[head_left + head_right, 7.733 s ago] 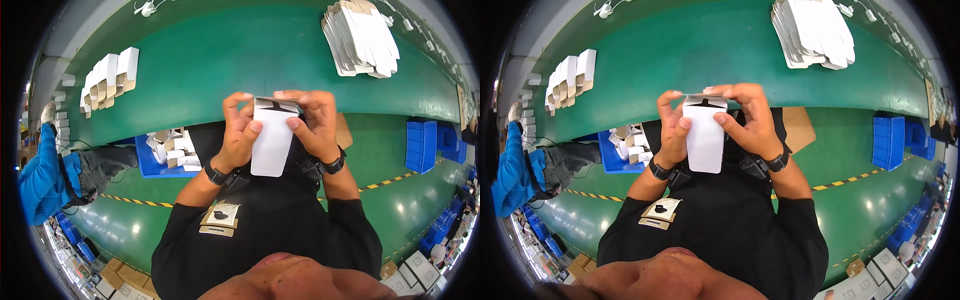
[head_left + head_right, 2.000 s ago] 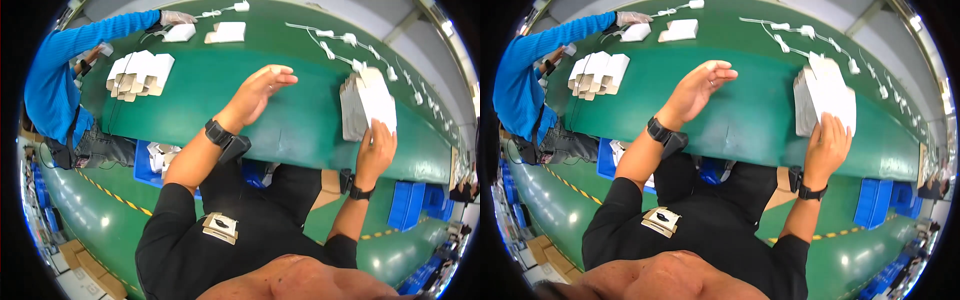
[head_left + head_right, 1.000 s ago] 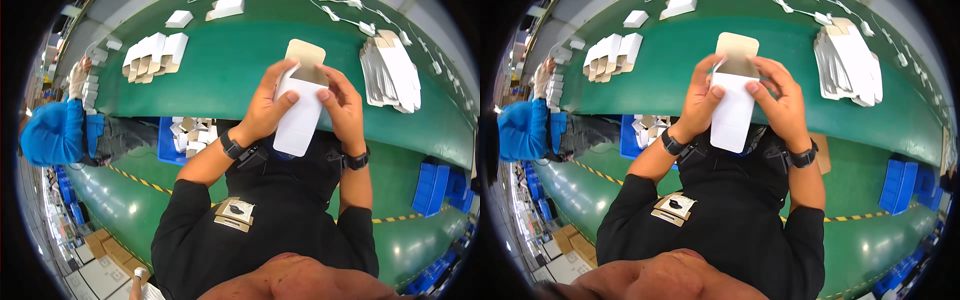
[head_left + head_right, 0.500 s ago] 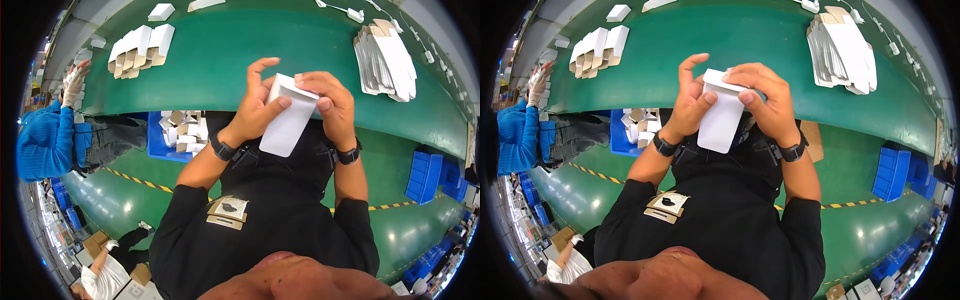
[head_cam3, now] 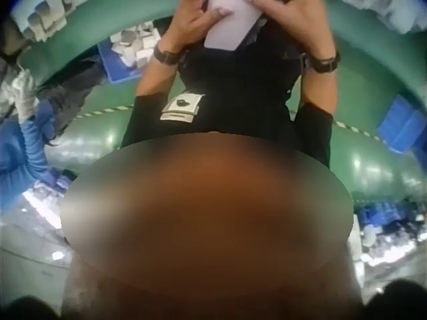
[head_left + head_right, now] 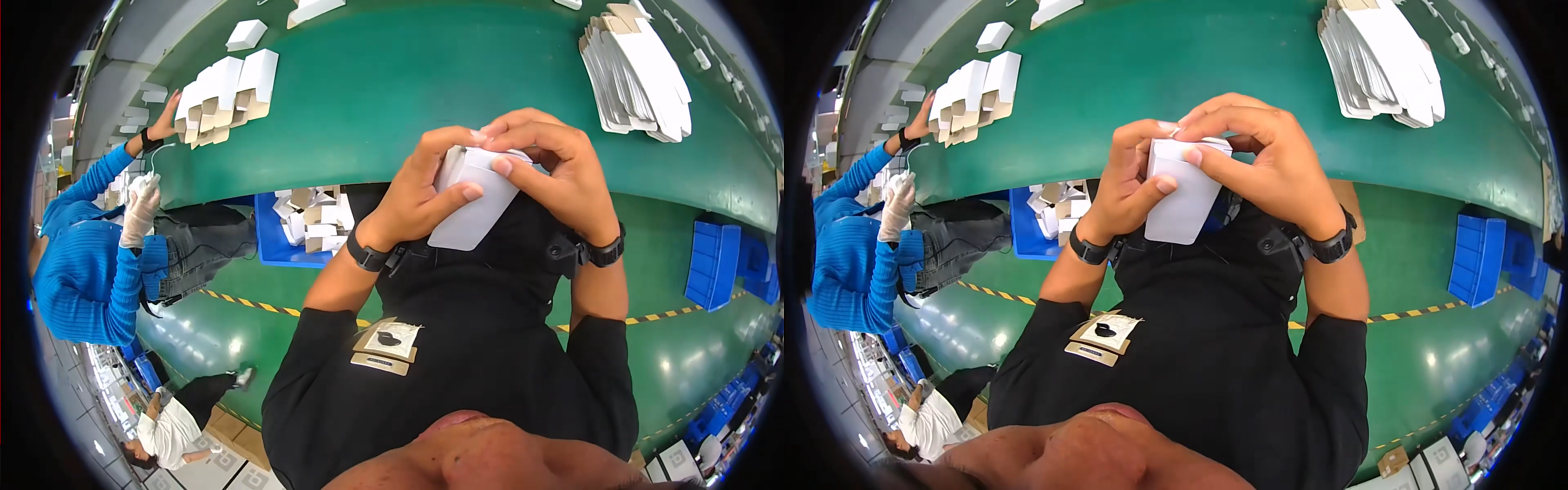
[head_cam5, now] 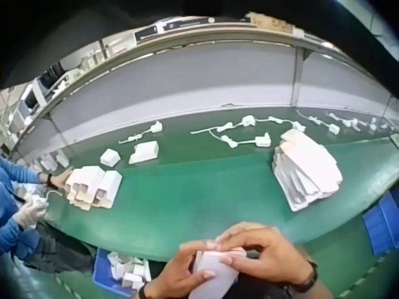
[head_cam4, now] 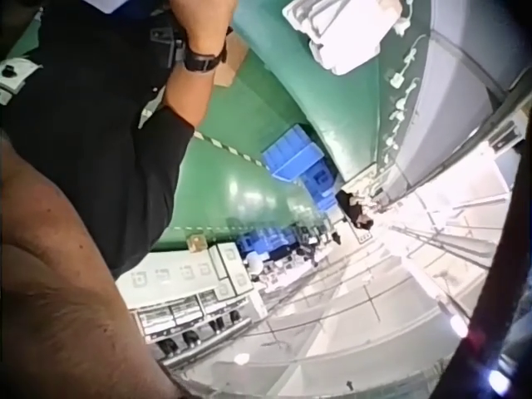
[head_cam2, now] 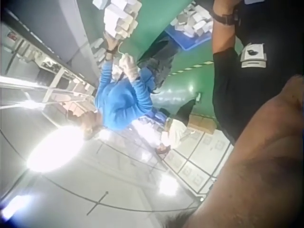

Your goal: The person picks up a flat white box from a stack, folds it into shape by hand, and places it on the green table. They repeat this process of assembling boxes throughout the video.

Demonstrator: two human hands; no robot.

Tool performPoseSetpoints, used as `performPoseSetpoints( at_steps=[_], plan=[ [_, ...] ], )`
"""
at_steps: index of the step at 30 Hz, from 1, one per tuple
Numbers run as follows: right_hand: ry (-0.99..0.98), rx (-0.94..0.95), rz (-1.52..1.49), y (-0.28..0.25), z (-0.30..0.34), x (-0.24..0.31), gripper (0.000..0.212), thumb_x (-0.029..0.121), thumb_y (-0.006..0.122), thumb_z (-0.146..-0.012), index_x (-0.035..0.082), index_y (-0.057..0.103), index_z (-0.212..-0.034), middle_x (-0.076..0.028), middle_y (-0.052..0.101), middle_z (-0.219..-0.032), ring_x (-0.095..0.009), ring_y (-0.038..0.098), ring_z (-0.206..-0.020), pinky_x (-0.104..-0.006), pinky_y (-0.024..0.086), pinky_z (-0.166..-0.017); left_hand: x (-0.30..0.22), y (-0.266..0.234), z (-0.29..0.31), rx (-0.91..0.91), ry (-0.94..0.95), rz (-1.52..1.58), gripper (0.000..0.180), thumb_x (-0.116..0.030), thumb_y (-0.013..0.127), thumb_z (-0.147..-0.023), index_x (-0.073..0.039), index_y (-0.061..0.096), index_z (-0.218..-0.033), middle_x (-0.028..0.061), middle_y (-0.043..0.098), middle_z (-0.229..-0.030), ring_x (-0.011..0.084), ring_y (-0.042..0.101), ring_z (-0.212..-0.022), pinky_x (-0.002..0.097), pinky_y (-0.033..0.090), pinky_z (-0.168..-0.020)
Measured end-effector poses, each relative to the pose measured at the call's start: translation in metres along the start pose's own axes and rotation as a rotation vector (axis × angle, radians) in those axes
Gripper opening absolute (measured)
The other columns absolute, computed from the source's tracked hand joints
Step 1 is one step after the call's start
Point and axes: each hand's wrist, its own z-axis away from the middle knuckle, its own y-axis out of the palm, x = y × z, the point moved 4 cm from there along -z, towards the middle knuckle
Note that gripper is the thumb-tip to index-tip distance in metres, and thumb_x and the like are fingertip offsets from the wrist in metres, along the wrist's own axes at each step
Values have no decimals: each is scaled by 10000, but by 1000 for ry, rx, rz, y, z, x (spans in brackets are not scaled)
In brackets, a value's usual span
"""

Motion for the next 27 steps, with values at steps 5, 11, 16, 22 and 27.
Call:
performPoseSetpoints(
  at_steps=[5,11,16,22,27],
  plan=[
    [-75,49,172,-4,7,-2,224,10,703,-896,-5,734,-1117,-156,667,-1243,-242,652,-1143,-337,535,-954,4,7,-2,-51,-80,191,479,-185,644,-1004,-83,397,-1402,115,583,-1217,201,582,-1101,347,483,-940],
    [-274,-162,162,0,-4,-29,272,36,754,-876,14,736,-1147,-134,696,-1223,-235,669,-1132,-321,533,-957,0,-11,-28,-92,-154,1,420,-190,599,-1030,-84,408,-1388,94,589,-1176,149,577,-1055,305,488,-896],
    [-159,-124,-69,-4,-21,-50,357,14,691,-925,-24,647,-1277,-186,634,-1340,-257,607,-1233,-352,457,-1068,-18,-31,-47,178,45,-347,391,-171,574,-1038,-72,410,-1379,85,515,-1222,150,512,-1115,307,426,-967],
    [-319,-42,55,0,-31,-50,383,-30,713,-897,-21,639,-1273,-180,638,-1325,-255,606,-1234,-370,480,-1051,-4,-29,-32,69,-228,61,540,-173,626,-1010,-89,334,-1456,113,562,-1283,181,579,-1142,331,480,-960],
    [-253,-212,-110,-10,-17,-59,384,-25,730,-879,-8,652,-1255,-184,640,-1323,-279,607,-1246,-377,483,-1055,11,-17,-28,6,-299,209,793,-95,674,-959,-120,151,-1555,179,506,-1431,263,531,-1289,395,429,-1074]
  ],
)
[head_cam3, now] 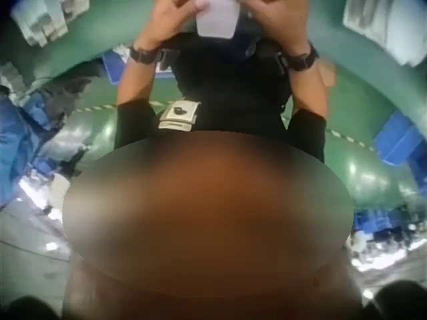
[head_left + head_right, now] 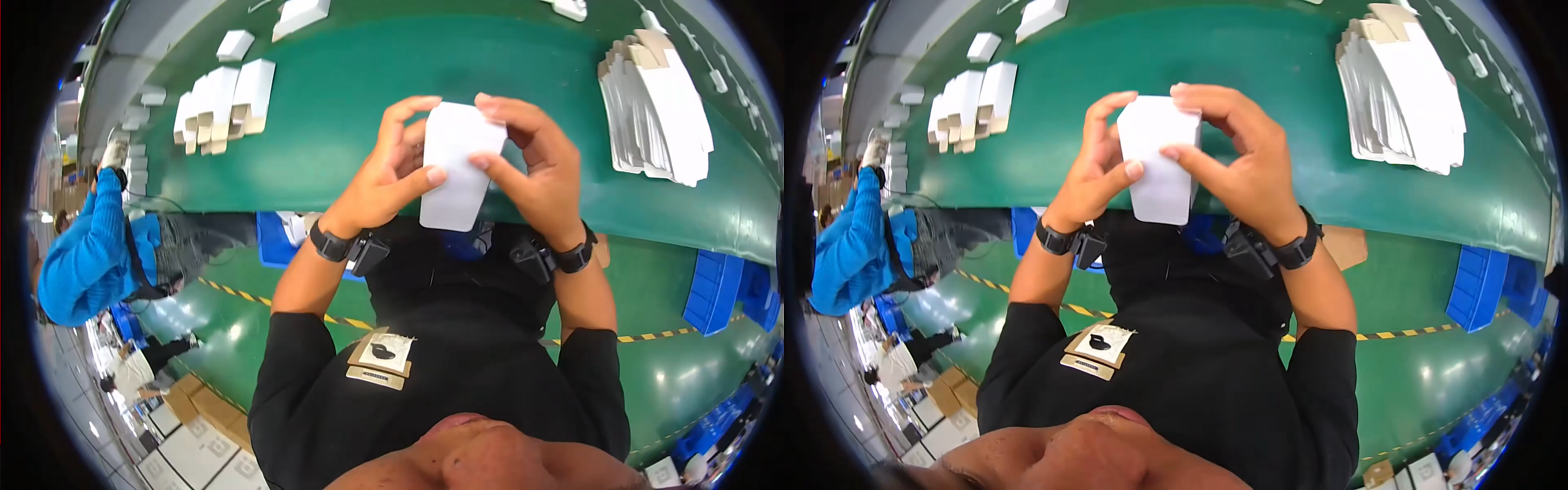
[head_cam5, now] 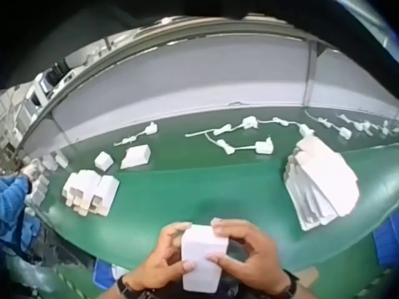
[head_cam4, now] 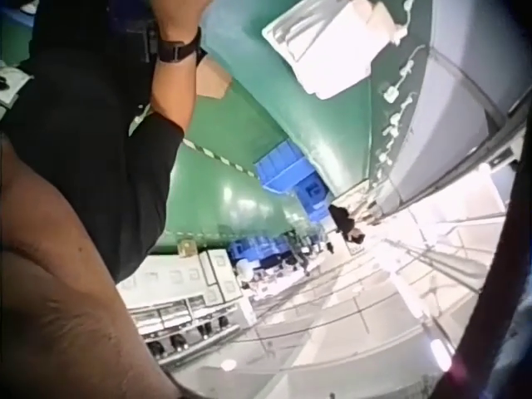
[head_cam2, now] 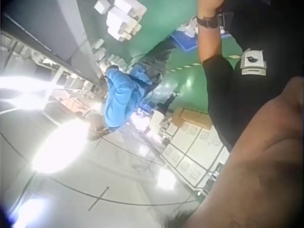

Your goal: The person picks up a flat white box from a stack, folds it into shape by hand, and places it on the green table. They repeat this process of assembling boxes throughout the video.

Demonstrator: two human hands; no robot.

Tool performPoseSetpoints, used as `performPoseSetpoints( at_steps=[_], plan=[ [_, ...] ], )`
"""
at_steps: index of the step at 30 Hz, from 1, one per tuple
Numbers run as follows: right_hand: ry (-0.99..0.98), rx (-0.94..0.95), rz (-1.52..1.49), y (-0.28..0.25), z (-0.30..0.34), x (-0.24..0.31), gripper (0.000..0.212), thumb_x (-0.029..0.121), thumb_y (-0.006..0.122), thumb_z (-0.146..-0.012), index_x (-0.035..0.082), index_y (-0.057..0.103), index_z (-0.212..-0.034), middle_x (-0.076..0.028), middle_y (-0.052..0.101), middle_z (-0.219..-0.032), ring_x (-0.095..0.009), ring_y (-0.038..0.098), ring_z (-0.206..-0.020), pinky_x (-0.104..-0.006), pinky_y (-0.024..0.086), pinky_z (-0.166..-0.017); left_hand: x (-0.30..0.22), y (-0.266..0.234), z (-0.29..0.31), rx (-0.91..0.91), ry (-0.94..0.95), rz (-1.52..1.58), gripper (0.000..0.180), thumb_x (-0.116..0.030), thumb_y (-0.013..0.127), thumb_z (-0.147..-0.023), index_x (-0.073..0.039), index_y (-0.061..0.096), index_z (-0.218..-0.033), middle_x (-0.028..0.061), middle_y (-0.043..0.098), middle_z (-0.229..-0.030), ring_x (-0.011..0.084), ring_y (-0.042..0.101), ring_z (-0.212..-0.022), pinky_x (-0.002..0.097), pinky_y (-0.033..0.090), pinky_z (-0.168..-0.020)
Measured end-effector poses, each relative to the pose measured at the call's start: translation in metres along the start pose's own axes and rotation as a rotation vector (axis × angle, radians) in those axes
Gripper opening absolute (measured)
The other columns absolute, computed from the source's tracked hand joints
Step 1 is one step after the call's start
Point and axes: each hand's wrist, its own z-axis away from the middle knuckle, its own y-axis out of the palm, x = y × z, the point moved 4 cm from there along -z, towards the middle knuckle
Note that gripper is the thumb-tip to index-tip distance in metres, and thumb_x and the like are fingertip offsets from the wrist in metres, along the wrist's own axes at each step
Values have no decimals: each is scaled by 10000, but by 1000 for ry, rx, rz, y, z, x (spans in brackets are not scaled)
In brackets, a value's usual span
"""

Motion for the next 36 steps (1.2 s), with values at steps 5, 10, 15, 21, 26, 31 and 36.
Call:
performPoseSetpoints(
  at_steps=[5,10,15,21,26,31,36],
  plan=[
    [-176,-12,344,-30,0,24,421,50,738,-891,5,629,-1296,-172,621,-1364,-297,591,-1276,-396,459,-1083,-9,11,-21,0,66,-29,796,-50,702,-917,-124,230,-1554,199,529,-1412,291,524,-1313,421,417,-1102],
    [-260,-474,1277,-100,4,85,487,156,747,-895,41,607,-1347,-190,578,-1424,-367,545,-1312,-441,425,-1094,-61,-36,-75,-359,305,-974,676,-33,715,-873,-126,417,-1472,184,577,-1341,330,571,-1234,429,460,-1066],
    [-132,-445,1616,-157,7,87,453,160,738,-889,37,627,-1311,-208,647,-1304,-376,614,-1202,-446,486,-1011,-33,-116,-165,-412,418,-1648,572,-35,717,-817,-134,565,-1359,179,604,-1270,410,539,-1229,451,502,-997],
    [-201,-381,1683,-163,13,71,305,152,706,-905,26,692,-1182,-193,727,-1109,-364,694,-1020,-439,536,-907,22,-164,-170,-788,397,-1346,405,-77,653,-924,-96,592,-1324,142,574,-1372,352,532,-1302,424,488,-1046],
    [-14,-440,1803,-168,20,85,220,139,662,-934,60,723,-1130,-169,744,-1058,-344,712,-954,-432,553,-836,-11,-70,-125,-495,228,-786,348,-152,614,-980,-60,593,-1315,114,584,-1367,264,557,-1277,378,489,-1014],
    [-132,-356,1829,-157,32,96,202,134,652,-958,100,736,-1138,-118,754,-1069,-301,726,-919,-398,558,-775,-28,-11,-66,-236,64,298,438,-295,665,-982,-41,578,-1328,139,539,-1396,247,536,-1287,372,457,-1045],
    [-357,-532,1451,-66,49,113,191,119,657,-973,109,747,-1140,-82,759,-1064,-265,728,-885,-362,558,-761,-31,62,-37,-161,301,154,548,-337,675,-977,-18,505,-1389,151,555,-1366,246,524,-1296,374,431,-1087]
  ],
)
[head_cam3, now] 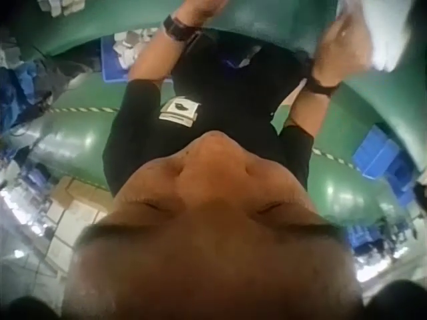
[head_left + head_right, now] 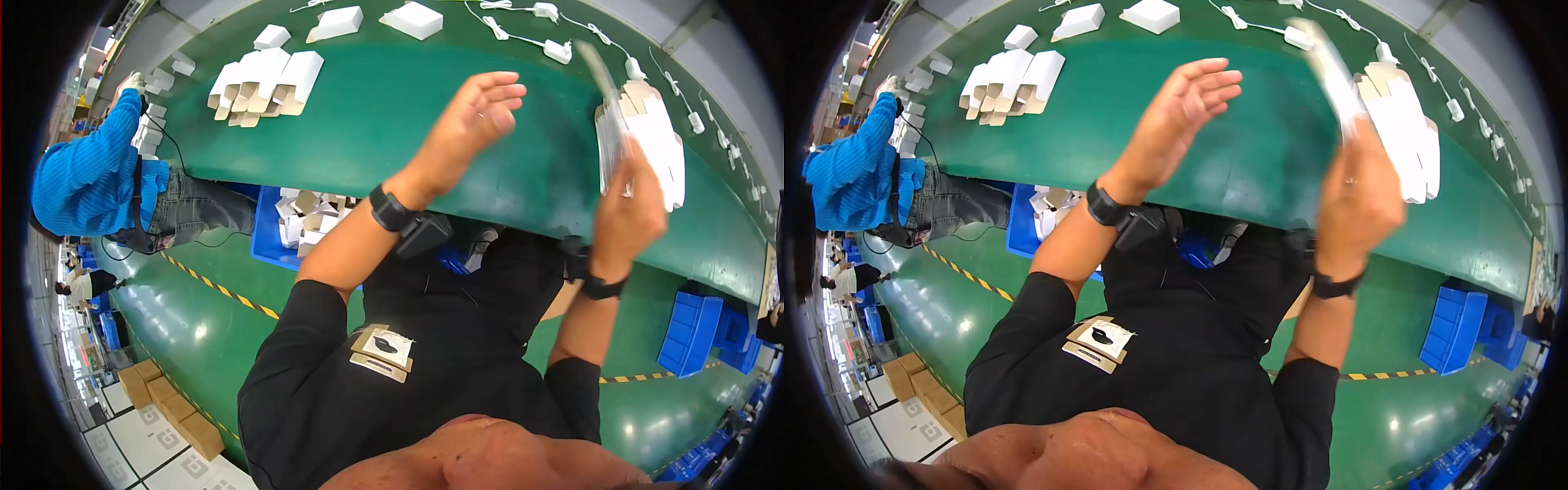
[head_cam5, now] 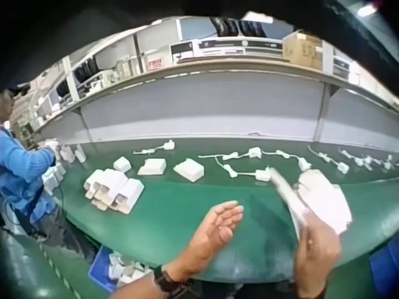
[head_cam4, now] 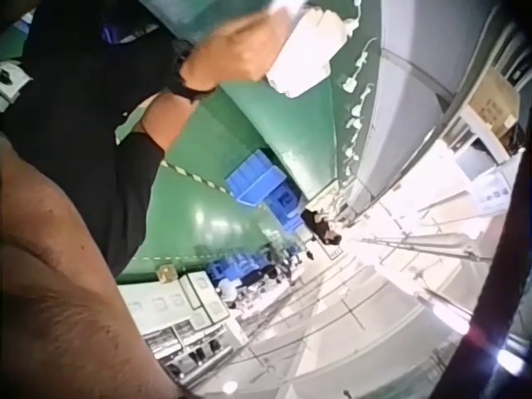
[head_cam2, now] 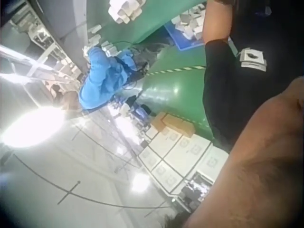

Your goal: The person picks up a flat white box from a stack, folds it into shape by hand, and places it on the green table. They repeat this process of assembling boxes throughout the video.

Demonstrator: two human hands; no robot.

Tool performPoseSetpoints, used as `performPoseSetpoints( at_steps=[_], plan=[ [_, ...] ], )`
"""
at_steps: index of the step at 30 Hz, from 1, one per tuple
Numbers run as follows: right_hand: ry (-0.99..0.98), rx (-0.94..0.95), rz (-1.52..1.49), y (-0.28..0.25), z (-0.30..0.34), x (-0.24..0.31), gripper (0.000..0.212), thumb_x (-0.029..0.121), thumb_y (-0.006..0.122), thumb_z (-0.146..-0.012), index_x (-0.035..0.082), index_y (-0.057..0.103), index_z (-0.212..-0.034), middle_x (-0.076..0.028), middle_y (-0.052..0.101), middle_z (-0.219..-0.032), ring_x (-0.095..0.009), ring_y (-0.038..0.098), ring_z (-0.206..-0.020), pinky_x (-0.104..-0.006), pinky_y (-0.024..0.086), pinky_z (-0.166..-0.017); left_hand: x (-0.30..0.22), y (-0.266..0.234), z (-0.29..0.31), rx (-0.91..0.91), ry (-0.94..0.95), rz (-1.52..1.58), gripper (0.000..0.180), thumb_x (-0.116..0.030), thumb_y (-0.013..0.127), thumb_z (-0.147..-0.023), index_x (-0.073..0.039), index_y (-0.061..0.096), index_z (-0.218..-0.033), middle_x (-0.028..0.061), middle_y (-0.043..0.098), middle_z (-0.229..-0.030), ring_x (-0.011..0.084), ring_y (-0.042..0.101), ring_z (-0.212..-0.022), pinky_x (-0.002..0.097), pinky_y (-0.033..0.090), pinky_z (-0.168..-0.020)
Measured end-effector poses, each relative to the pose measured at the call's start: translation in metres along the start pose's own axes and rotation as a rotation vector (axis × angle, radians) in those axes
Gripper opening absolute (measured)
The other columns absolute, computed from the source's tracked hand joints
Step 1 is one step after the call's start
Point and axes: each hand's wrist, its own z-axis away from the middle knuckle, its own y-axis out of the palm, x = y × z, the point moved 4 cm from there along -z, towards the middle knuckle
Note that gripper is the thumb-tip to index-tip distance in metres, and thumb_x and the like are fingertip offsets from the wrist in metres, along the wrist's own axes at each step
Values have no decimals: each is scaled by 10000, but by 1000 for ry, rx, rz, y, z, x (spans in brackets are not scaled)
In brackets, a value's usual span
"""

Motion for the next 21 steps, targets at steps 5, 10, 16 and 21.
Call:
performPoseSetpoints(
  at_steps=[5,10,16,21],
  plan=[
    [-115,155,-669,26,24,93,253,74,726,-902,29,698,-1149,-135,733,-1014,-293,716,-895,-375,563,-775,11,7,18,10,80,-13,726,-376,723,-934,-21,397,-1477,160,529,-1410,253,491,-1338,377,406,-1115],
    [140,384,-1079,34,30,86,286,64,741,-888,20,646,-1154,-111,706,-922,-190,704,-865,-326,553,-742,1,-43,61,186,-246,162,916,-393,792,-854,-53,298,-1547,155,461,-1479,236,460,-1363,380,402,-1108],
    [192,1128,-910,28,-7,66,247,32,787,-841,33,579,-973,-24,632,-720,-62,603,-642,-218,453,-588,4,-19,88,379,-406,-103,1041,-397,821,-810,-39,206,-1570,147,476,-1416,208,488,-1274,345,430,-1036],
    [-57,1257,-1056,39,22,50,263,31,798,-821,49,555,-920,9,620,-707,-54,580,-609,-206,410,-552,11,-4,101,390,-396,-10,1088,-414,801,-858,-94,77,-1604,155,442,-1478,237,455,-1364,375,369,-1113]
  ],
)
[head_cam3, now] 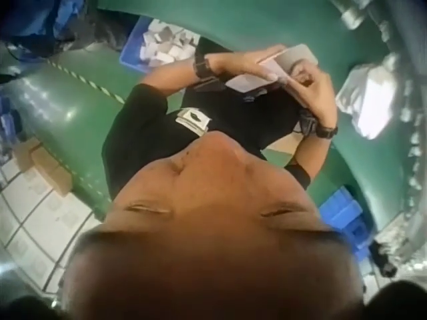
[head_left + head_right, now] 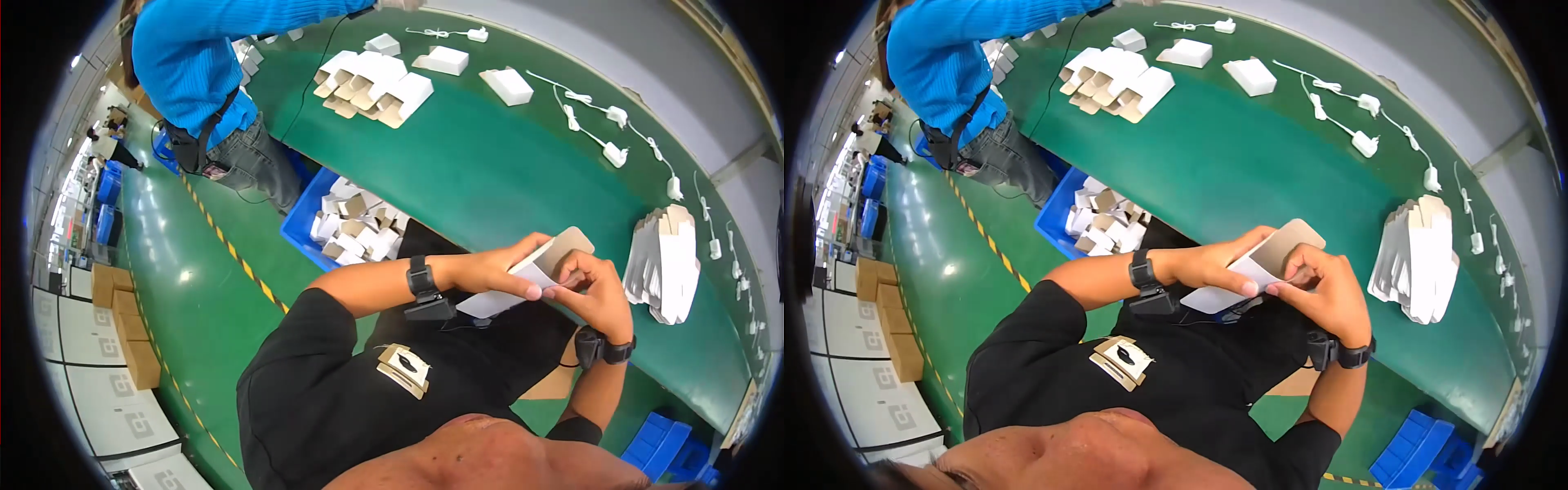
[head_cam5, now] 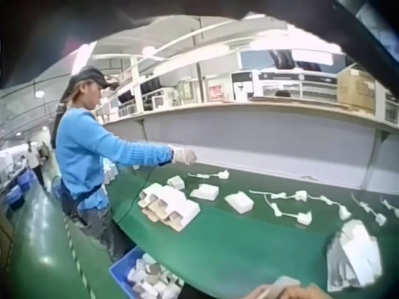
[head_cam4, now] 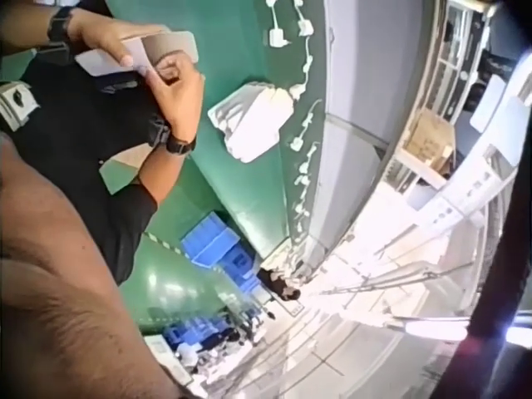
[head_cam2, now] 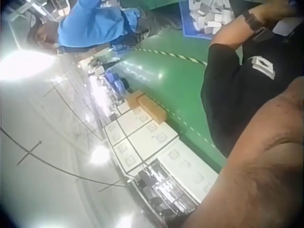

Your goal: The person picks up a flat white box from a stack, folds it into shape by hand, and places it on the green table. They repeat this process of assembling boxes throughout the video.

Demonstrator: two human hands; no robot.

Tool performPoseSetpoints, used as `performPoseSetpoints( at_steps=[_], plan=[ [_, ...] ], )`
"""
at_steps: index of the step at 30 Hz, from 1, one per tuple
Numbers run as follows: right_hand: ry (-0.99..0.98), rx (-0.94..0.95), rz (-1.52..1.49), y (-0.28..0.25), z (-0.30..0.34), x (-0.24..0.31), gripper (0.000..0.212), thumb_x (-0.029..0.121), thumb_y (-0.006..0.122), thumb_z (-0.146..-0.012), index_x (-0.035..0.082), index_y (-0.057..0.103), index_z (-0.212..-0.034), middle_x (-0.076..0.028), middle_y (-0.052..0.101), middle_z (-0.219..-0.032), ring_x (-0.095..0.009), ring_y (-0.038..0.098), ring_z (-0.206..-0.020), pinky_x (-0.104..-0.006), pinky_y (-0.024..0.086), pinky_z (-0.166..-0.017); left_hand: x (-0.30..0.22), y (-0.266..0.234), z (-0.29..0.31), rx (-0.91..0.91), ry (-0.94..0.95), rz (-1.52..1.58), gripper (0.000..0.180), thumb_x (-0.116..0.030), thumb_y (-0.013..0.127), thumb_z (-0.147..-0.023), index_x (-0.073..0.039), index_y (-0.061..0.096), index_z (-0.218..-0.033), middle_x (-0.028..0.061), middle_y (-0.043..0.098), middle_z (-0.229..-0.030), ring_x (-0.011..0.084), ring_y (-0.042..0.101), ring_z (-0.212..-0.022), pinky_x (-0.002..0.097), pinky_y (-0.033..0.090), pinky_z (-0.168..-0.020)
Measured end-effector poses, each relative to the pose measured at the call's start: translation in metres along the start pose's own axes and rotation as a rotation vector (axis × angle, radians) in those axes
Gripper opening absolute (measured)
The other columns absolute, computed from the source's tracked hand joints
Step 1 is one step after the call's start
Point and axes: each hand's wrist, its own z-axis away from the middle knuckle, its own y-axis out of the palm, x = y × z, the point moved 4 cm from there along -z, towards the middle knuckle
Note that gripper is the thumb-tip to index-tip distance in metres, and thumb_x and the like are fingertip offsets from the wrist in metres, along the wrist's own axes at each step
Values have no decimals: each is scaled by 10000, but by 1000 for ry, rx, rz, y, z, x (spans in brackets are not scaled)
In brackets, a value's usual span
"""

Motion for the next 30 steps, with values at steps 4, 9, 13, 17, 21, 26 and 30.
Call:
performPoseSetpoints(
  at_steps=[4,9,13,17,21,26,30],
  plan=[
    [-33,-133,-219,-8,18,-15,273,25,795,-807,51,539,-897,8,636,-787,-44,603,-712,-206,416,-603,-4,18,4,-37,94,-15,1094,-401,770,-892,-165,-12,-1619,180,484,-1447,265,493,-1335,406,402,-1091],
    [-225,-85,-97,-12,39,-11,277,41,792,-804,36,598,-1000,-5,654,-879,-59,618,-839,-218,454,-702,-18,38,11,-30,125,7,1012,-111,693,-927,-199,-22,-1638,191,551,-1390,229,578,-1205,393,458,-1034],
    [-86,-368,-434,3,50,-6,429,68,784,-817,17,623,-1212,-46,651,-1029,-100,617,-992,-265,494,-846,-24,36,10,-90,158,-106,991,-98,683,-929,-202,5,-1644,196,546,-1405,232,586,-1198,397,448,-1054],
    [-220,-584,-328,19,59,-1,559,68,785,-836,39,602,-1363,-70,622,-1102,-152,633,-992,-293,527,-930,-22,39,9,-146,184,-99,928,-108,673,-938,-180,70,-1640,189,534,-1421,225,571,-1223,402,450,-1051],
    [-248,-556,-477,27,50,-10,537,104,759,-870,1,592,-1370,-160,569,-1358,-193,603,-1160,-342,502,-979,-26,38,7,-151,247,-253,769,-113,654,-952,-133,217,-1584,180,521,-1429,225,553,-1251,402,459,-1037],
    [-303,-504,-606,33,42,-24,379,116,739,-902,-22,673,-1249,-195,554,-1414,-246,601,-1218,-372,502,-997,-11,27,4,-183,121,-99,715,-224,704,-931,-142,300,-1515,155,503,-1426,264,544,-1273,421,446,-1064],
    [-353,-592,-330,34,43,-19,309,144,725,-930,-48,695,-1170,-223,607,-1343,-316,620,-1211,-403,497,-1010,-10,27,9,-270,223,132,485,-111,624,-989,-93,391,-1414,163,533,-1392,242,542,-1265,405,454,-1051]
  ],
)
